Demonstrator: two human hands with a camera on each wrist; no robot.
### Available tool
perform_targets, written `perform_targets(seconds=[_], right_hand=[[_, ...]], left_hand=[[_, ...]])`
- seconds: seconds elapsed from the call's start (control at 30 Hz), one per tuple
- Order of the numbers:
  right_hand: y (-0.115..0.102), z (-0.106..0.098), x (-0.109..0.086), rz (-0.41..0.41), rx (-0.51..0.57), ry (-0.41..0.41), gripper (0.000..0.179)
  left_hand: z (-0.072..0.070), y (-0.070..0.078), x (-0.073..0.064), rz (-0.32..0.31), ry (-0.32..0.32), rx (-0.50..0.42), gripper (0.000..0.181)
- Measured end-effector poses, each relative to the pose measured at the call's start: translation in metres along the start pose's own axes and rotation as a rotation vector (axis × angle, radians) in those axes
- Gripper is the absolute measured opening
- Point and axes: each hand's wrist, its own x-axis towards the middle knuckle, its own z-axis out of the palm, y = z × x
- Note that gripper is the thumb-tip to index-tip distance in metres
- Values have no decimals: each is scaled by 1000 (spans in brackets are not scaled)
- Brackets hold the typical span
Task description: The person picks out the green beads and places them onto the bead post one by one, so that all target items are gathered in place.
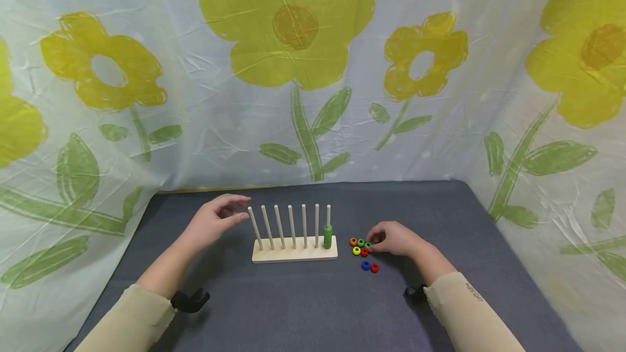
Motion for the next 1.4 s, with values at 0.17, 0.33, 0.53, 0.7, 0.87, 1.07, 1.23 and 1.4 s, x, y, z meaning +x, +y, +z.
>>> perform_targets(seconds=[0.17,0.33,0.53,0.7,0.87,1.07,1.23,1.4], right_hand=[[-1,-1,0,3,-6,1,13],[0,-3,0,-6,-14,1,12],[-1,-3,0,-11,-13,7,11],[-1,-5,-2,-20,-12,6,11],[-4,-10,-3,4,0,15,14],[-14,-20,-6,10,-16,66,14],[-28,-30,-6,-13,-35,118,13],[-50,-42,-5,-54,11,153,14]], left_hand=[[5,9,2,15,19,-4,29],[6,10,3,16,18,13,23],[8,9,3,28,19,32,17],[9,10,3,28,21,16,14],[8,11,3,30,30,2,15],[8,11,3,35,39,2,13],[8,11,3,34,40,1,13],[9,10,3,34,32,0,15]])
